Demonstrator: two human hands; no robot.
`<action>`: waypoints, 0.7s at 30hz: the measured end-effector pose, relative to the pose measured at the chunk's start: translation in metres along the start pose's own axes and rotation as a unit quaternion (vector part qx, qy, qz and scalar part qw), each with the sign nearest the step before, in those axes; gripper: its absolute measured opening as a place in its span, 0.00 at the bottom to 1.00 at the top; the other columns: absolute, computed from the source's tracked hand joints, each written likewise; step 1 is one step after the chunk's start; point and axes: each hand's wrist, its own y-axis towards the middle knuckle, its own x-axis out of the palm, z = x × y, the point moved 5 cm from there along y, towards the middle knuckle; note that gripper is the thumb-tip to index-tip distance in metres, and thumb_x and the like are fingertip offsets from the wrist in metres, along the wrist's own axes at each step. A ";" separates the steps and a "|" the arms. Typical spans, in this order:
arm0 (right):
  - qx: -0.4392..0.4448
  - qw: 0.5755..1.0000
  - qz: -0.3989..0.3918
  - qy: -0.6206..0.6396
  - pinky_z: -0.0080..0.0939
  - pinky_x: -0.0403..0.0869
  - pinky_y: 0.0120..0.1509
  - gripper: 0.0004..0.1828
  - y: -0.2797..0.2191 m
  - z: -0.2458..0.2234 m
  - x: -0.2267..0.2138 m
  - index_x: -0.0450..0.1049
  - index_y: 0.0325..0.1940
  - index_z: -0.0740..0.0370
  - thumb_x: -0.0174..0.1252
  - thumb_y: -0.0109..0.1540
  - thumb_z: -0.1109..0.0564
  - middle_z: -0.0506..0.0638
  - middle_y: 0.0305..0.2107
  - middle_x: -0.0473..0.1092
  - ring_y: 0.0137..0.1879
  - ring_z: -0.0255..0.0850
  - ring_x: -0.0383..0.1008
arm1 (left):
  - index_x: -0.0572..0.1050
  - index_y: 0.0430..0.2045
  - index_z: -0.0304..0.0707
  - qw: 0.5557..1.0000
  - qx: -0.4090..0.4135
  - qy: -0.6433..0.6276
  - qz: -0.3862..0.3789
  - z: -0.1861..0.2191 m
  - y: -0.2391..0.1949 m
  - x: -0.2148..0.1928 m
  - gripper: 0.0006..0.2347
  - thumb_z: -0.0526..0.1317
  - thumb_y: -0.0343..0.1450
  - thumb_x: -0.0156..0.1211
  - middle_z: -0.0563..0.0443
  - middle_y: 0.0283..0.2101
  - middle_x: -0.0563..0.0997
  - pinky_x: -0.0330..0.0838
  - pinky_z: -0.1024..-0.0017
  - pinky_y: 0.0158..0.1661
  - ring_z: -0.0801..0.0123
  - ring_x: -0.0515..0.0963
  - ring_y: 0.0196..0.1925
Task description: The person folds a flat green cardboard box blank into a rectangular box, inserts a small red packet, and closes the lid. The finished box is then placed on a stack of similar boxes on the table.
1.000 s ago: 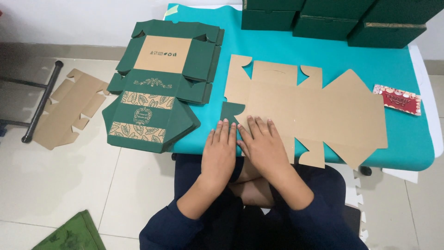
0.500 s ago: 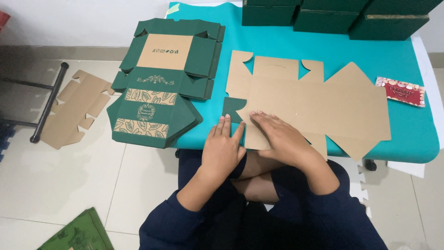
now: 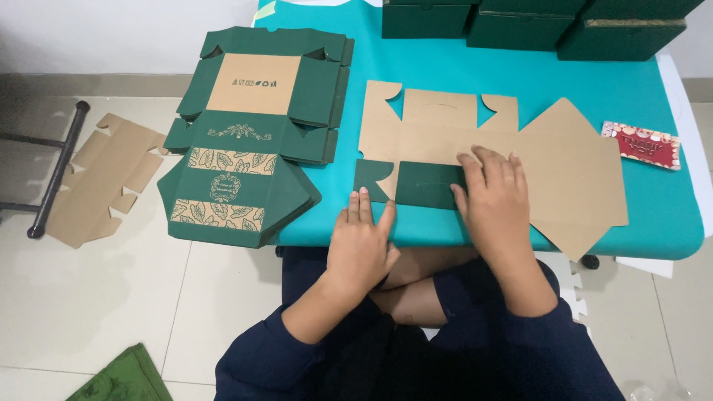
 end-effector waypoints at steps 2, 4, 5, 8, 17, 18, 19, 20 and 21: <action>-0.019 1.000 -0.007 -0.017 0.51 0.64 0.65 0.18 -0.008 -0.005 0.020 0.71 0.51 0.55 0.60 0.57 0.56 0.50 0.45 0.66 0.56 0.47 0.68 | 0.67 0.55 0.42 1.000 0.006 0.010 -0.003 0.001 0.001 -0.005 0.28 0.47 0.58 0.57 0.18 0.49 0.72 0.68 0.53 0.49 0.36 0.73 0.54; -0.029 0.999 -0.017 -0.010 0.47 0.65 0.64 0.14 -0.018 -0.014 0.035 0.72 0.48 0.54 0.59 0.57 0.57 0.48 0.42 0.68 0.54 0.45 0.69 | 0.66 0.56 0.43 1.000 0.003 0.019 -0.003 0.004 0.001 -0.001 0.29 0.47 0.58 0.57 0.18 0.49 0.72 0.67 0.52 0.49 0.35 0.72 0.55; -0.036 0.999 -0.026 -0.005 0.43 0.66 0.63 0.11 -0.024 -0.019 0.043 0.74 0.44 0.52 0.57 0.57 0.58 0.46 0.38 0.69 0.52 0.42 0.70 | 0.66 0.57 0.44 1.000 0.003 0.029 -0.003 0.006 0.001 0.001 0.30 0.47 0.58 0.58 0.17 0.49 0.72 0.67 0.51 0.49 0.33 0.72 0.55; -0.089 0.993 0.009 0.077 0.45 0.69 0.59 0.13 -0.028 -0.060 0.032 0.73 0.46 0.61 0.52 0.58 0.63 0.53 0.38 0.69 0.50 0.48 0.71 | 0.67 0.57 0.45 0.999 -0.013 0.023 -0.027 0.008 0.004 0.007 0.30 0.47 0.58 0.59 0.16 0.51 0.70 0.66 0.51 0.49 0.31 0.70 0.56; 0.030 0.998 -0.033 0.049 0.36 0.73 0.47 0.14 -0.048 -0.035 0.025 0.75 0.47 0.55 0.50 0.59 0.59 0.44 0.34 0.67 0.45 0.40 0.71 | 0.67 0.58 0.47 0.999 -0.022 0.015 -0.044 0.007 0.002 0.007 0.28 0.44 0.61 0.59 0.18 0.53 0.70 0.66 0.52 0.50 0.33 0.69 0.58; 0.031 0.998 -0.031 0.050 0.36 0.73 0.47 0.14 -0.051 -0.028 0.020 0.75 0.47 0.55 0.50 0.59 0.59 0.44 0.34 0.67 0.45 0.40 0.71 | 0.67 0.58 0.47 0.999 -0.021 0.017 -0.044 0.007 0.001 0.007 0.28 0.44 0.61 0.59 0.18 0.53 0.70 0.66 0.52 0.50 0.33 0.69 0.58; 0.049 0.997 -0.049 0.023 0.39 0.70 0.54 0.13 -0.053 -0.017 0.016 0.76 0.46 0.54 0.50 0.60 0.59 0.44 0.34 0.68 0.46 0.40 0.71 | 0.65 0.59 0.47 0.998 -0.024 0.015 -0.051 0.007 0.001 0.007 0.29 0.45 0.61 0.61 0.18 0.54 0.69 0.65 0.52 0.51 0.33 0.68 0.58; 0.067 0.996 -0.067 -0.003 0.42 0.66 0.60 0.12 -0.056 -0.007 0.012 0.77 0.45 0.54 0.49 0.61 0.59 0.43 0.35 0.69 0.46 0.40 0.72 | 0.64 0.60 0.47 0.998 -0.027 0.014 -0.059 0.007 0.001 0.008 0.30 0.47 0.61 0.62 0.18 0.55 0.68 0.64 0.51 0.52 0.33 0.67 0.59; 0.068 0.995 -0.066 -0.008 0.42 0.66 0.60 0.12 -0.057 -0.009 0.010 0.77 0.45 0.54 0.49 0.61 0.59 0.43 0.35 0.69 0.46 0.40 0.72 | 0.64 0.60 0.47 0.998 -0.025 0.012 -0.056 0.007 0.001 0.006 0.30 0.47 0.61 0.62 0.18 0.55 0.68 0.64 0.51 0.52 0.33 0.67 0.59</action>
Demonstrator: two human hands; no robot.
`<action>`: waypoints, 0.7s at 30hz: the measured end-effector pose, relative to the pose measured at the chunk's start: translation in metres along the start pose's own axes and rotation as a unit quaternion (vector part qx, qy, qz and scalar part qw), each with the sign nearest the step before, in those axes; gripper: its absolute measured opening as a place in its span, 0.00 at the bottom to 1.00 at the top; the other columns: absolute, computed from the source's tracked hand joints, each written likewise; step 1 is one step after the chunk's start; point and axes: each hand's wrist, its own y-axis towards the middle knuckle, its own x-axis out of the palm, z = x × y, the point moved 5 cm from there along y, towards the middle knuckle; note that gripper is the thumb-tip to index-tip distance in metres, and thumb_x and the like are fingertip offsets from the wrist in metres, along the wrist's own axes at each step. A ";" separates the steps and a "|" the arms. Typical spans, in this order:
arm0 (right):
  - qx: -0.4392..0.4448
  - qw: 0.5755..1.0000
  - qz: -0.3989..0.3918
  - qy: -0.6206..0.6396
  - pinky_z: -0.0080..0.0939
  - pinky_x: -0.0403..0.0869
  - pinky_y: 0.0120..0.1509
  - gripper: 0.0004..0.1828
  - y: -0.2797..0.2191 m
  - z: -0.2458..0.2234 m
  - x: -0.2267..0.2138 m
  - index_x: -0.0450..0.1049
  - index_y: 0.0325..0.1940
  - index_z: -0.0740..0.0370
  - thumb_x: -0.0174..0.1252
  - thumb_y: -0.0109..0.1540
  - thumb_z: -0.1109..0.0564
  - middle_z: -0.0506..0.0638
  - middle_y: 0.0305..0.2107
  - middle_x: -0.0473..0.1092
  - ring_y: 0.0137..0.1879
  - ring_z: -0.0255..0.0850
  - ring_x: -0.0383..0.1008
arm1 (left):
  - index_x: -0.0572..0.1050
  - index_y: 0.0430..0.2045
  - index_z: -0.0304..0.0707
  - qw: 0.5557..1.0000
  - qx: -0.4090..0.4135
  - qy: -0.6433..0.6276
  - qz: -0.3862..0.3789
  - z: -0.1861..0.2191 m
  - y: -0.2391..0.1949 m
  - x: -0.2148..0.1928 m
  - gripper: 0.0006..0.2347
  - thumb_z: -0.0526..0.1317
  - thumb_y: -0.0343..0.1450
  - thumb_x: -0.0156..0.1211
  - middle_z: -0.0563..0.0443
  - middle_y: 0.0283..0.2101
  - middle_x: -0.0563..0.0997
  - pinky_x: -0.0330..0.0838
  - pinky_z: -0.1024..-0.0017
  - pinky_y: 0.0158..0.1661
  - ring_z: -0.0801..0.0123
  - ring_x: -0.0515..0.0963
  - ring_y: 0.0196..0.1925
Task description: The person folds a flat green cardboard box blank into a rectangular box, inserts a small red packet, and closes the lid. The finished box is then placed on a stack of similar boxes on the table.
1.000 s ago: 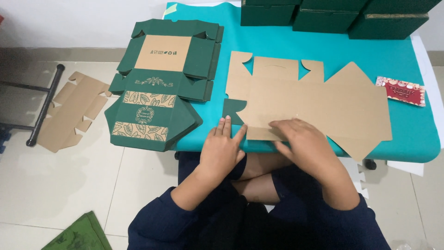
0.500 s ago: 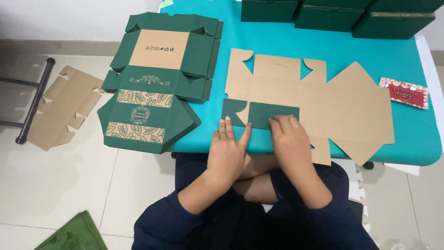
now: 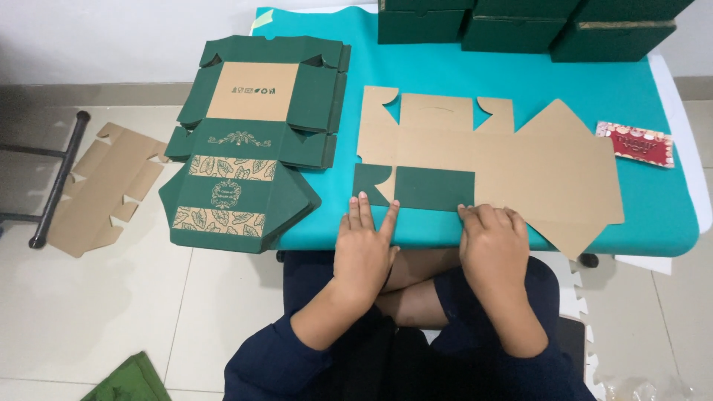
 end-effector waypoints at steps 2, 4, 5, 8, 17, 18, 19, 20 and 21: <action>-0.006 1.000 -0.006 -0.006 0.51 0.55 0.71 0.16 -0.004 -0.004 -0.003 0.75 0.50 0.54 0.49 0.61 0.59 0.45 0.39 0.71 0.53 0.40 0.71 | 0.64 0.60 0.47 1.000 -0.007 -0.004 -0.017 -0.001 0.000 -0.001 0.31 0.53 0.62 0.62 0.19 0.55 0.68 0.64 0.52 0.53 0.34 0.67 0.59; -0.010 0.999 -0.031 0.016 0.52 0.54 0.71 0.17 -0.006 -0.004 -0.014 0.74 0.53 0.55 0.49 0.61 0.56 0.46 0.43 0.70 0.56 0.42 0.69 | 0.63 0.61 0.47 1.000 -0.008 0.001 -0.019 0.000 0.000 -0.002 0.32 0.55 0.62 0.62 0.19 0.55 0.68 0.63 0.52 0.53 0.35 0.67 0.60; -0.016 0.997 -0.056 0.042 0.52 0.53 0.72 0.19 -0.007 -0.005 -0.017 0.72 0.56 0.56 0.50 0.61 0.52 0.48 0.47 0.70 0.60 0.43 0.66 | 0.63 0.61 0.48 1.000 -0.012 0.008 -0.024 0.000 0.000 -0.003 0.33 0.57 0.61 0.62 0.19 0.56 0.67 0.63 0.52 0.54 0.35 0.67 0.60; -0.027 0.981 -0.153 0.116 0.56 0.53 0.71 0.30 -0.013 0.003 -0.029 0.65 0.63 0.53 0.57 0.56 0.51 0.50 0.59 0.63 0.68 0.47 0.58 | 0.61 0.62 0.46 0.999 -0.013 0.004 -0.032 0.001 0.001 0.003 0.34 0.58 0.62 0.62 0.18 0.56 0.66 0.62 0.51 0.54 0.34 0.65 0.61; 0.007 0.999 0.030 0.041 0.56 0.51 0.76 0.19 -0.004 0.051 -0.045 0.71 0.57 0.53 0.57 0.62 0.53 0.48 0.45 0.73 0.59 0.45 0.70 | 0.61 0.62 0.46 0.999 -0.025 0.001 -0.035 0.004 0.001 0.010 0.36 0.59 0.60 0.62 0.17 0.56 0.65 0.60 0.49 0.55 0.33 0.65 0.61; 0.007 0.999 0.031 0.041 0.56 0.51 0.76 0.19 -0.001 0.052 -0.038 0.71 0.57 0.53 0.57 0.62 0.53 0.48 0.45 0.73 0.59 0.45 0.70 | 0.61 0.62 0.46 0.999 -0.024 0.002 -0.034 0.003 0.000 0.008 0.36 0.59 0.60 0.62 0.17 0.56 0.65 0.60 0.49 0.55 0.33 0.65 0.61; 0.023 0.997 0.077 0.018 0.56 0.50 0.76 0.20 0.003 0.055 -0.035 0.72 0.57 0.56 0.61 0.61 0.53 0.49 0.45 0.72 0.59 0.46 0.70 | 0.60 0.62 0.46 0.999 -0.024 0.002 -0.036 0.003 0.000 0.007 0.35 0.58 0.61 0.62 0.18 0.57 0.65 0.60 0.50 0.55 0.34 0.64 0.62; 0.039 0.992 0.121 -0.005 0.57 0.48 0.76 0.21 0.005 0.058 -0.032 0.72 0.57 0.58 0.65 0.61 0.54 0.51 0.46 0.71 0.59 0.48 0.70 | 0.60 0.63 0.46 0.999 -0.023 0.002 -0.040 0.004 -0.001 0.006 0.35 0.58 0.62 0.61 0.18 0.57 0.65 0.60 0.50 0.55 0.34 0.64 0.62; 0.040 0.992 0.121 -0.005 0.57 0.48 0.76 0.21 0.006 0.057 -0.028 0.72 0.57 0.58 0.65 0.61 0.54 0.51 0.46 0.71 0.59 0.48 0.70 | 0.60 0.63 0.46 0.999 -0.022 0.002 -0.040 0.003 -0.001 0.007 0.35 0.58 0.62 0.61 0.18 0.57 0.65 0.60 0.50 0.55 0.34 0.64 0.62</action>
